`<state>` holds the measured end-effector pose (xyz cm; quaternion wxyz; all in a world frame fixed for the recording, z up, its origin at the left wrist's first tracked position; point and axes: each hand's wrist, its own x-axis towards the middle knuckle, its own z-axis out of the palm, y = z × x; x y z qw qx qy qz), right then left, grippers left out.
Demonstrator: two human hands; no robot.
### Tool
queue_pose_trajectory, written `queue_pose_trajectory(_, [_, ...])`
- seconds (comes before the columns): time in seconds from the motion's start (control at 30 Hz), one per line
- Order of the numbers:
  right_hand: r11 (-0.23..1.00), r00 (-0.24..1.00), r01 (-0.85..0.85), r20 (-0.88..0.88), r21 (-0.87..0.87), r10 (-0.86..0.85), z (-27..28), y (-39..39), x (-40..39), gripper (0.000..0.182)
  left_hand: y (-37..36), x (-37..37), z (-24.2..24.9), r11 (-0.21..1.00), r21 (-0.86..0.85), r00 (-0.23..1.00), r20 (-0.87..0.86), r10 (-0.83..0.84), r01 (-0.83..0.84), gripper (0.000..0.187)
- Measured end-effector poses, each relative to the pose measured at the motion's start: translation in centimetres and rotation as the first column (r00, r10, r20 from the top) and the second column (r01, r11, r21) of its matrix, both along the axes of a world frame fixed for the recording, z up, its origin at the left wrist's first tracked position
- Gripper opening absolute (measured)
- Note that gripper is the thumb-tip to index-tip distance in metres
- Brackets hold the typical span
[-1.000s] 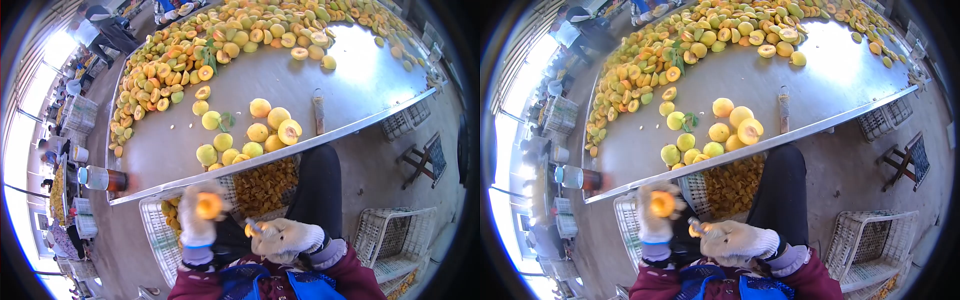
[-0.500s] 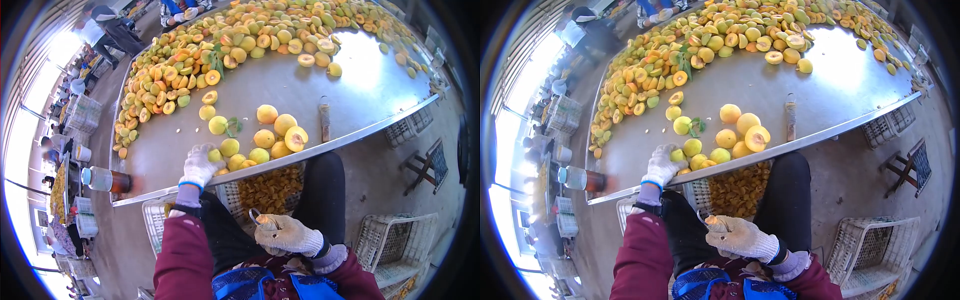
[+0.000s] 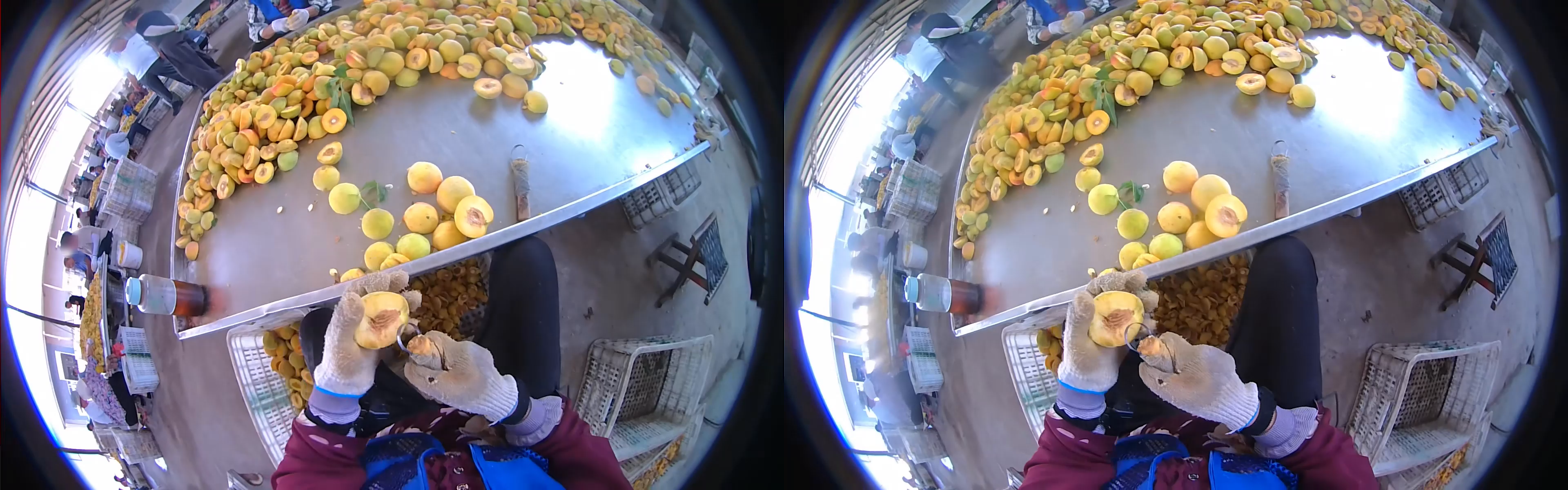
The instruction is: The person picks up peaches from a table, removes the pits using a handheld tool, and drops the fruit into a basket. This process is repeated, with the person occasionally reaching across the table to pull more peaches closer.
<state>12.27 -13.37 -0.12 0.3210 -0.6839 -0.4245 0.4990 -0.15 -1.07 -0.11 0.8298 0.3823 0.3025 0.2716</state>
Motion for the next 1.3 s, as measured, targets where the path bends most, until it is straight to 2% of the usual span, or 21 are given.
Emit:
queue_pose_trajectory(0.23, [0.982, 0.984, 0.107, 0.124, 0.153, -0.127, -0.9, -0.3, -0.7, 0.034, -2.2, 0.6, -0.1, 0.997, 0.015, 0.996, 0.025, 0.082, -0.082, 0.07])
queue_pose_trajectory(0.37, [0.98, 0.971, 0.098, 0.2, 0.174, -0.133, -0.5, -0.8, -0.7, 0.034, -3.6, 1.2, -0.2, 0.968, 0.193, 0.986, -0.024, 0.167, -0.16, 0.068])
queue_pose_trajectory(0.47, [0.994, 0.969, 0.085, 0.228, 0.064, -0.098, -0.2, -0.8, -0.9, 0.033, -4.8, 2.4, 0.0, 0.916, 0.328, 0.969, -0.015, 0.248, -0.229, 0.064])
queue_pose_trajectory(0.53, [0.952, 0.978, 0.174, 0.071, 0.25, -0.197, -0.9, -1.1, -1.0, 0.036, -5.0, 2.9, 0.0, 0.882, 0.387, 0.958, 0.007, 0.288, -0.268, 0.061])
queue_pose_trajectory(0.57, [0.953, 0.978, 0.174, 0.073, 0.246, -0.198, -0.7, -1.1, -0.7, 0.036, -5.0, 3.0, -0.1, 0.872, 0.418, 0.962, 0.015, 0.274, -0.255, 0.059])
queue_pose_trajectory(0.63, [0.995, 0.976, 0.098, -0.195, 0.025, -0.092, 0.5, -0.7, 0.4, 0.031, -4.8, 2.9, -0.5, 0.861, 0.449, 0.966, 0.022, 0.256, -0.238, 0.057])
queue_pose_trajectory(0.67, [0.995, 0.976, 0.101, -0.196, 0.026, -0.094, 0.7, -0.7, 0.9, 0.031, -4.5, 2.6, -0.8, 0.796, 0.575, 0.97, -0.016, 0.242, -0.189, 0.049])
queue_pose_trajectory(0.7, [0.997, 0.874, 0.056, -0.481, -0.047, -0.071, 0.8, -0.7, 1.4, 0.027, -4.2, 2.5, -0.8, 0.714, 0.688, 0.97, -0.057, 0.235, -0.132, 0.042])
queue_pose_trajectory(0.73, [0.995, 0.688, -0.008, -0.723, -0.102, -0.068, 0.7, -0.8, 1.6, 0.023, -4.3, 2.3, -0.2, 0.714, 0.688, 0.971, -0.06, 0.233, -0.128, 0.042])
queue_pose_trajectory(0.8, [0.991, 0.613, -0.036, -0.786, -0.13, -0.081, 0.4, -1.1, 1.6, 0.018, -4.6, 2.5, 1.8, 0.904, 0.42, 0.983, -0.119, 0.141, -0.079, 0.036])
queue_pose_trajectory(0.87, [0.985, 0.537, -0.063, -0.838, -0.158, -0.1, 0.3, -1.5, 1.7, 0.014, -4.0, 2.4, 2.3, 0.886, 0.463, 0.974, -0.199, 0.108, -0.004, 0.033])
queue_pose_trajectory(0.9, [0.986, 0.497, -0.073, -0.863, -0.147, -0.092, 0.3, -1.6, 2.0, 0.015, -3.8, 2.4, 2.5, 0.861, 0.504, 0.957, -0.277, 0.087, 0.068, 0.031])
queue_pose_trajectory(0.93, [0.988, 0.457, -0.082, -0.886, -0.134, -0.082, 0.3, -1.6, 2.3, 0.016, -3.8, 2.3, 1.8, 0.679, 0.732, 0.967, -0.212, 0.14, 0.062, 0.027])
queue_pose_trajectory(0.97, [0.988, 0.456, -0.081, -0.886, -0.134, -0.083, 0.3, -1.7, 2.5, 0.016, -3.7, 2.3, 1.6, 0.679, 0.732, 0.967, -0.213, 0.139, 0.063, 0.027])
queue_pose_trajectory(1.03, [0.98, 0.465, -0.166, -0.885, -0.11, -0.02, 0.3, -1.7, 2.8, 0.016, -3.4, 2.6, 1.3, 0.228, 0.973, 0.983, -0.069, 0.171, 0.028, 0.025])
queue_pose_trajectory(1.1, [0.982, 0.457, -0.138, -0.888, -0.131, -0.055, 0.2, -1.7, 2.7, 0.017, -2.9, 2.4, 1.3, 0.229, 0.969, 0.983, -0.126, 0.136, 0.093, 0.027])
queue_pose_trajectory(1.13, [0.982, 0.451, -0.111, -0.888, -0.151, -0.086, 0.3, -1.7, 2.7, 0.019, -3.1, 2.4, 1.4, 0.617, 0.778, 0.974, -0.212, 0.081, 0.118, 0.029])
queue_pose_trajectory(1.17, [0.982, 0.447, -0.086, -0.887, -0.169, -0.114, 0.3, -1.5, 2.7, 0.02, -3.2, 2.3, 1.4, 0.888, 0.442, 0.965, -0.263, -0.003, 0.123, 0.032])
queue_pose_trajectory(1.2, [0.988, 0.392, -0.097, -0.917, -0.124, -0.077, -0.5, -1.6, 2.5, 0.02, -2.6, 2.3, 1.5, 0.568, 0.777, 0.929, -0.365, 0.054, 0.272, 0.026])
queue_pose_trajectory(1.23, [0.988, 0.395, -0.095, -0.916, -0.123, -0.076, -0.4, -1.7, 2.8, 0.02, -2.6, 2.5, 1.2, 0.567, 0.778, 0.931, -0.362, 0.054, 0.27, 0.026])
queue_pose_trajectory(1.3, [0.977, 0.454, -0.188, -0.891, -0.102, -0.006, -0.3, -2.0, 3.1, 0.021, -2.8, 2.7, 0.4, 0.074, 0.996, 0.989, -0.051, 0.142, 0.041, 0.031])
